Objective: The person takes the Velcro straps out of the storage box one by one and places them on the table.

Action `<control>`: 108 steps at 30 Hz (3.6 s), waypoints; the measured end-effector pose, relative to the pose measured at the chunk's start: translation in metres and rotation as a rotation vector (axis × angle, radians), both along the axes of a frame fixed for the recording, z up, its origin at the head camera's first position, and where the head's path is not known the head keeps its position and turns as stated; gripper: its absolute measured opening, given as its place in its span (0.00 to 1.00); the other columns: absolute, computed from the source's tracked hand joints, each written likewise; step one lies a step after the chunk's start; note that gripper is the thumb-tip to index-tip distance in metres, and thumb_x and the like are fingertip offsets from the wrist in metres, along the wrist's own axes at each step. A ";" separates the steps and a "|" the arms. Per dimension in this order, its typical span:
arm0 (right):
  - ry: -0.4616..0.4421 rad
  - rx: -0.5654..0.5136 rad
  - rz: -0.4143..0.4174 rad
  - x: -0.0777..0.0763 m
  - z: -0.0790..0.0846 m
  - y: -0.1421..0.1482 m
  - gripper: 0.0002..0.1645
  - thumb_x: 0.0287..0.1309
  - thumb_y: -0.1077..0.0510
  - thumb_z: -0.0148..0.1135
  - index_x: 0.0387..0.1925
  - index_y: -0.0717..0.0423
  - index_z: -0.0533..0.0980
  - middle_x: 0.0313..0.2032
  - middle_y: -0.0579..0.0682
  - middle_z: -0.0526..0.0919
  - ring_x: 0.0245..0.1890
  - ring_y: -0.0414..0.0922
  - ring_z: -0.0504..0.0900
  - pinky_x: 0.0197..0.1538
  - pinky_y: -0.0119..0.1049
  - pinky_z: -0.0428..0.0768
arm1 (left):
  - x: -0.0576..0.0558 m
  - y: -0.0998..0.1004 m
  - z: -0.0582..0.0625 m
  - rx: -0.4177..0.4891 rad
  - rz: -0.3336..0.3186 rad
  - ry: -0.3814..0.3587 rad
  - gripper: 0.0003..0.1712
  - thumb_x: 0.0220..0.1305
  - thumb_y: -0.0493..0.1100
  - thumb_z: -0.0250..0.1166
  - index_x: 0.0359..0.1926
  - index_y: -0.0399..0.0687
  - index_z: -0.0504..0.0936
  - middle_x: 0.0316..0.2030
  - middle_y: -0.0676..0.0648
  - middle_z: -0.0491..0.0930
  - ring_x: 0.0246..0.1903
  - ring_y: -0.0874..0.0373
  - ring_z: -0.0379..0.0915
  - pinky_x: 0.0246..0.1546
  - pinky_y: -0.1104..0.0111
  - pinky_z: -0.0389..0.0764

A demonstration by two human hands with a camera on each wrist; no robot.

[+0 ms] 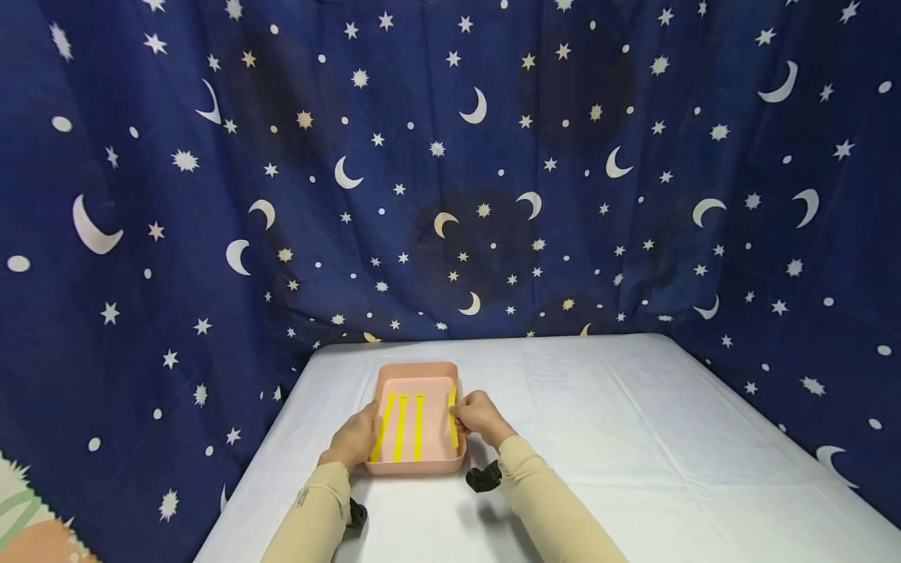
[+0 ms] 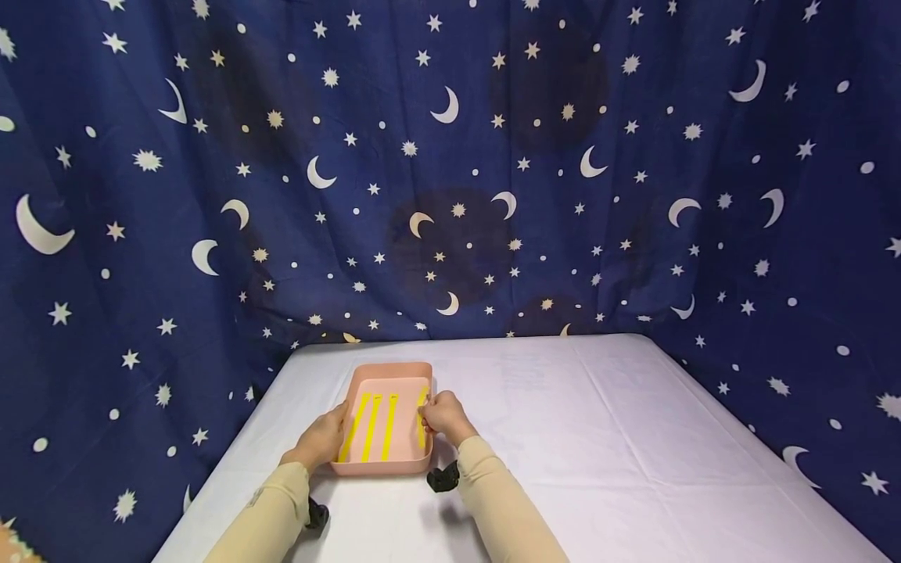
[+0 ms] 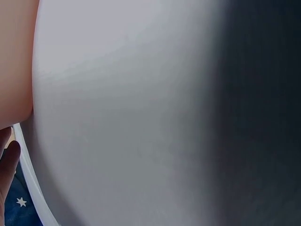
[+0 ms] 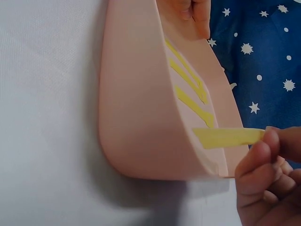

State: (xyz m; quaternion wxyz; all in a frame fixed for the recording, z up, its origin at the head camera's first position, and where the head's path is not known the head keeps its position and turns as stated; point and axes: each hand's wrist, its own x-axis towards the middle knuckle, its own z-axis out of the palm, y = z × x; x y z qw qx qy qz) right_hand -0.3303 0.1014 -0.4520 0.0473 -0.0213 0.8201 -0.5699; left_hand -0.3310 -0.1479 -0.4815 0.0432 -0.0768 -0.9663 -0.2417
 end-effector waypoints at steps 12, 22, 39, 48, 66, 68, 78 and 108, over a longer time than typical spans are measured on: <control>0.019 -0.032 0.041 -0.001 0.000 0.011 0.17 0.64 0.67 0.55 0.17 0.60 0.75 0.14 0.43 0.71 0.14 0.34 0.69 0.19 0.23 0.71 | 0.000 0.001 0.001 0.000 0.006 -0.023 0.27 0.78 0.37 0.46 0.74 0.33 0.61 0.72 0.34 0.65 0.71 0.39 0.63 0.74 0.48 0.65; 0.004 -0.023 -0.025 -0.004 -0.006 0.021 0.15 0.64 0.67 0.57 0.20 0.63 0.75 0.15 0.45 0.72 0.14 0.36 0.70 0.22 0.27 0.75 | 0.002 0.001 0.001 -0.013 0.009 -0.028 0.27 0.78 0.38 0.47 0.74 0.34 0.62 0.72 0.35 0.65 0.71 0.39 0.63 0.73 0.47 0.66; -0.034 -0.054 -0.027 -0.007 -0.002 0.044 0.12 0.67 0.66 0.56 0.26 0.66 0.76 0.17 0.46 0.72 0.17 0.37 0.70 0.24 0.28 0.75 | 0.002 0.002 0.003 -0.015 0.018 -0.029 0.27 0.79 0.38 0.46 0.73 0.33 0.61 0.71 0.34 0.65 0.71 0.39 0.63 0.73 0.47 0.65; -0.030 -0.074 -0.010 -0.008 -0.004 0.054 0.12 0.67 0.66 0.56 0.26 0.67 0.76 0.18 0.46 0.73 0.18 0.37 0.71 0.25 0.27 0.76 | 0.000 0.003 0.001 0.001 0.029 -0.045 0.27 0.79 0.39 0.46 0.74 0.34 0.61 0.73 0.35 0.64 0.72 0.39 0.61 0.74 0.48 0.64; -0.020 -0.105 -0.034 -0.012 -0.010 0.072 0.12 0.69 0.65 0.55 0.28 0.65 0.76 0.20 0.47 0.73 0.20 0.37 0.71 0.26 0.28 0.74 | 0.000 0.002 0.001 0.002 0.026 -0.038 0.27 0.78 0.37 0.47 0.74 0.34 0.61 0.72 0.35 0.65 0.71 0.39 0.62 0.74 0.48 0.65; -0.019 -0.107 -0.037 -0.012 -0.010 0.074 0.12 0.69 0.65 0.55 0.28 0.65 0.76 0.21 0.47 0.73 0.20 0.37 0.71 0.26 0.28 0.74 | -0.001 0.002 0.001 0.002 0.028 -0.035 0.27 0.78 0.38 0.47 0.74 0.34 0.61 0.71 0.34 0.65 0.71 0.39 0.63 0.73 0.47 0.66; -0.019 -0.158 -0.020 -0.010 -0.010 0.089 0.12 0.72 0.64 0.54 0.30 0.66 0.75 0.21 0.46 0.73 0.21 0.37 0.71 0.27 0.28 0.73 | 0.001 0.002 0.000 0.006 0.017 -0.034 0.27 0.79 0.39 0.46 0.74 0.34 0.61 0.71 0.34 0.66 0.70 0.39 0.64 0.73 0.47 0.66; -0.089 -0.075 0.005 -0.009 -0.023 0.092 0.14 0.70 0.63 0.55 0.26 0.62 0.75 0.17 0.44 0.72 0.19 0.36 0.69 0.25 0.26 0.70 | 0.002 0.003 0.007 0.016 0.020 -0.047 0.27 0.79 0.38 0.46 0.74 0.34 0.60 0.73 0.35 0.64 0.72 0.40 0.60 0.75 0.48 0.63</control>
